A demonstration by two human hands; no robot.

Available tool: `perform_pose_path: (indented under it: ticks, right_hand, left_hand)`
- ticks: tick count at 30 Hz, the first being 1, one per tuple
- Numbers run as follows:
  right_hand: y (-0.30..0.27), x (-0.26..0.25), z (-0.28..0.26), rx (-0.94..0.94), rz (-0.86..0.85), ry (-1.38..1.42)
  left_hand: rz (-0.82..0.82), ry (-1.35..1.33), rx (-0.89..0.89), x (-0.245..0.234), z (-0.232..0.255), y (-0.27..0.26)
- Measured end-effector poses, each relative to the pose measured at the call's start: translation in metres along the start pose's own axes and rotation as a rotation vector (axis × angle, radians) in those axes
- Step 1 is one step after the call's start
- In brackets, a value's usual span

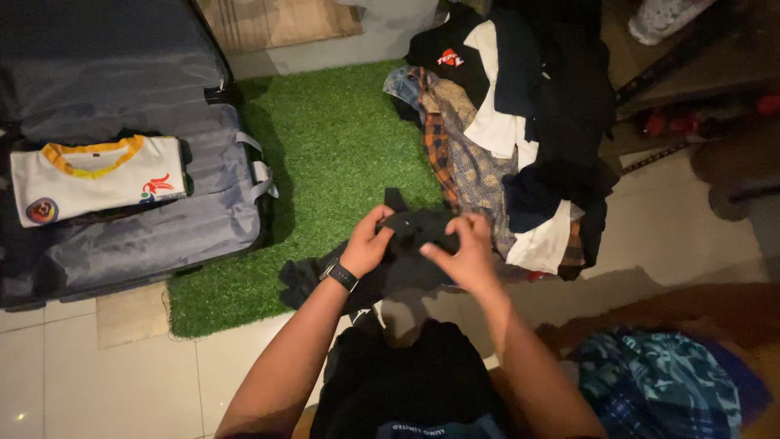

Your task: The person folds a white and yellow t-shirt and a black t-shirt, then places them into a suitcase.

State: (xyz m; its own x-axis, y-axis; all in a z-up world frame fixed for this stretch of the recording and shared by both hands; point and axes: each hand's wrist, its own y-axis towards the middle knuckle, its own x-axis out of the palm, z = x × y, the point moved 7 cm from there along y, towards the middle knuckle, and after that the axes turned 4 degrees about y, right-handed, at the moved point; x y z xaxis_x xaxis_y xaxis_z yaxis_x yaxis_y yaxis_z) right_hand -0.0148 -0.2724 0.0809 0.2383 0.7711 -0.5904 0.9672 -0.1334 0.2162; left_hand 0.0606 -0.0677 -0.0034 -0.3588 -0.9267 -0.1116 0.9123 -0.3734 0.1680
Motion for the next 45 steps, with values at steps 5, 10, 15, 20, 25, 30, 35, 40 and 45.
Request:
perform_pose_path:
  ticks: [5, 10, 15, 20, 25, 30, 35, 40, 45]
  right_hand:
    - [-0.029, 0.040, -0.011, -0.132, 0.043, -0.355]
    - [-0.038, 0.038, 0.055, -0.030, 0.045, -0.107]
    - [-0.036, -0.030, 0.098, -0.047, 0.162, -0.026]
    - [-0.034, -0.086, 0.119, 0.133, 0.172, 0.374]
    - [-0.031, -0.117, 0.102, 0.127, 0.025, 0.412]
    - [-0.030, -0.139, 0.124, 0.215, 0.064, 0.609]
    - [-0.036, -0.159, 0.132, 0.182, 0.131, 0.160]
    - [-0.038, -0.145, 0.152, 0.138, 0.094, 0.329]
    - [-0.039, -0.130, 0.139, -0.081, -0.089, 0.528]
  left_hand:
    - [0.012, 0.092, 0.096, 0.024, 0.076, 0.000]
    - [-0.031, 0.295, -0.029, 0.024, 0.130, -0.002]
    - [-0.100, 0.720, 0.129, 0.001, 0.168, -0.006]
    - [0.012, 0.887, 0.166, -0.015, 0.145, -0.019]
    - [0.358, 0.826, 0.170, -0.012, 0.102, -0.030]
    - [0.600, 0.767, 0.094, -0.008, 0.053, -0.028]
    - [0.602, 0.721, 0.145, 0.003, 0.059, -0.026]
    - [0.487, 0.660, 0.249, 0.009, 0.094, -0.030]
    - [0.503, 0.618, 0.247, -0.005, 0.100, -0.052]
